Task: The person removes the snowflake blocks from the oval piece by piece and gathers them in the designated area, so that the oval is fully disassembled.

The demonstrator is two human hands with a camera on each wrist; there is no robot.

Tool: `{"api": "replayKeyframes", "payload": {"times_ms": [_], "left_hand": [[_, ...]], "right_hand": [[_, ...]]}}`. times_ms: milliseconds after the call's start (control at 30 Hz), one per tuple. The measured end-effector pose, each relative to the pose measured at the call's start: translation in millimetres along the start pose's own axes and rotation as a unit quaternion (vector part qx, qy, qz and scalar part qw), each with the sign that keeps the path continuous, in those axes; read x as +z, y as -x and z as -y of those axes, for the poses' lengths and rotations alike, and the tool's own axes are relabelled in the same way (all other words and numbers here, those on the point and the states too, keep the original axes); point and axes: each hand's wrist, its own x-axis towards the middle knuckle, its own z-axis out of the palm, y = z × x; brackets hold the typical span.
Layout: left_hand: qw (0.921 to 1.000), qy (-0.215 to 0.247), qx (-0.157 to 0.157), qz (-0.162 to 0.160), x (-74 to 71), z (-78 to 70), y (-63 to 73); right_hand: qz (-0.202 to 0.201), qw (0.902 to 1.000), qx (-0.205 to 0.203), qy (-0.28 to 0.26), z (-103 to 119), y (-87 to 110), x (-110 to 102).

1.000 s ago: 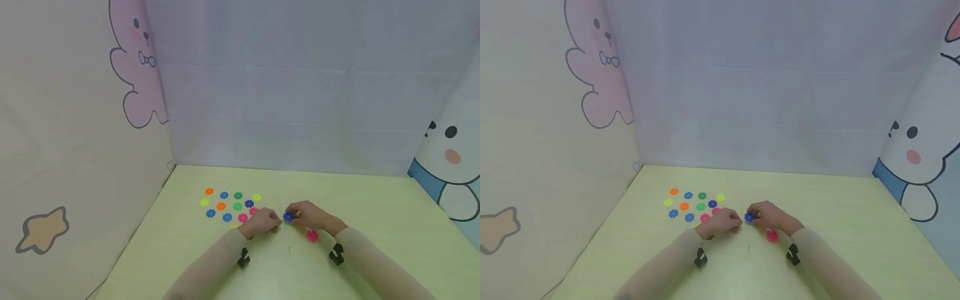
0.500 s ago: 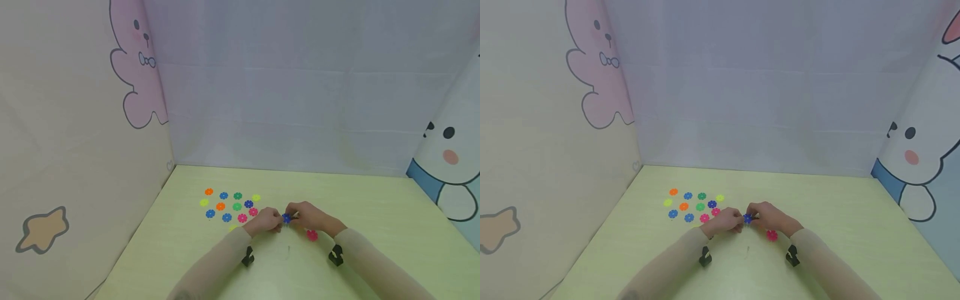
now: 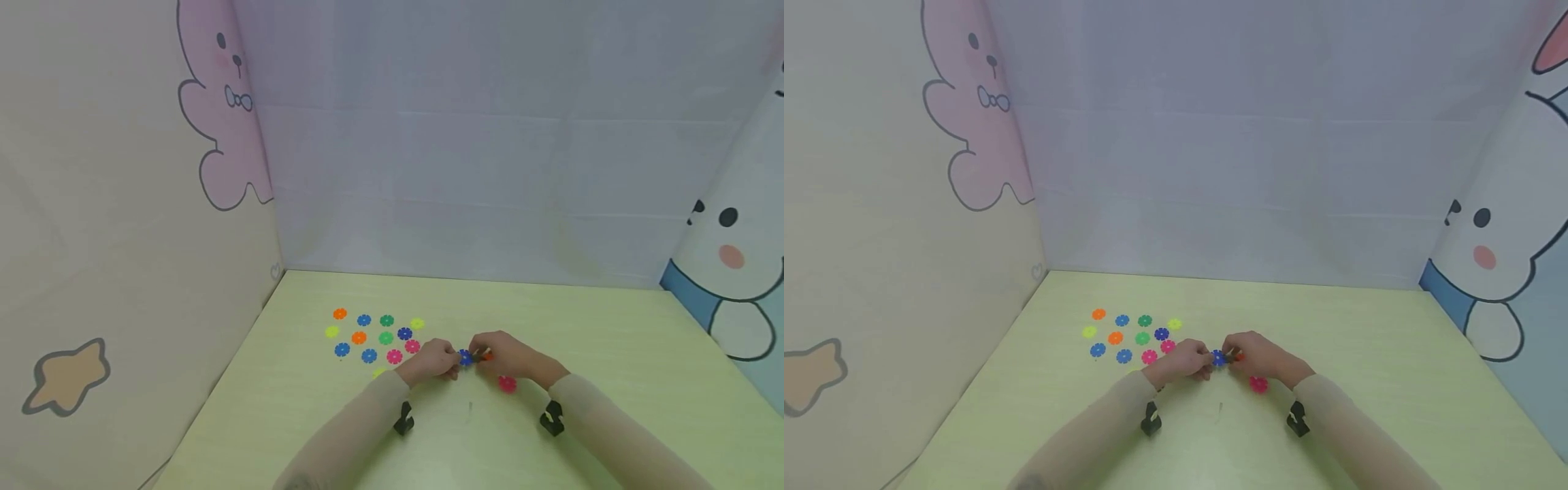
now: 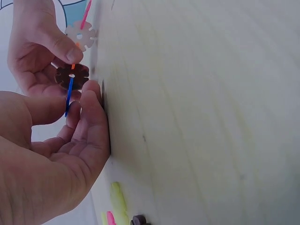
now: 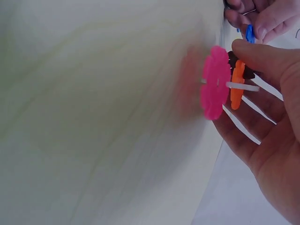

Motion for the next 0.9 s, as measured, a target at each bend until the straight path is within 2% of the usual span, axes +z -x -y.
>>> {"api": "replayKeyframes", "payload": {"times_ms": [333,567,900], "left_hand": [[0.9999,-0.006,-0.006,-0.007,-1.6,-0.8,3.4],[1.0,-0.002,-0.008,-0.005,-3.7,-2.8,8.4],[0.9999,-0.01,-0.005,0.007,-3.0,-0.8,4.9]], "right_hand": [[0.004,0.9992,0.031,0.023,4.6,5.6,-4.9],[-0.004,0.9994,0.02,0.029,-0.4,4.6,-5.2],[0.006,0.9999,0.005,0.009,2.5,3.0,-3.5]]}}
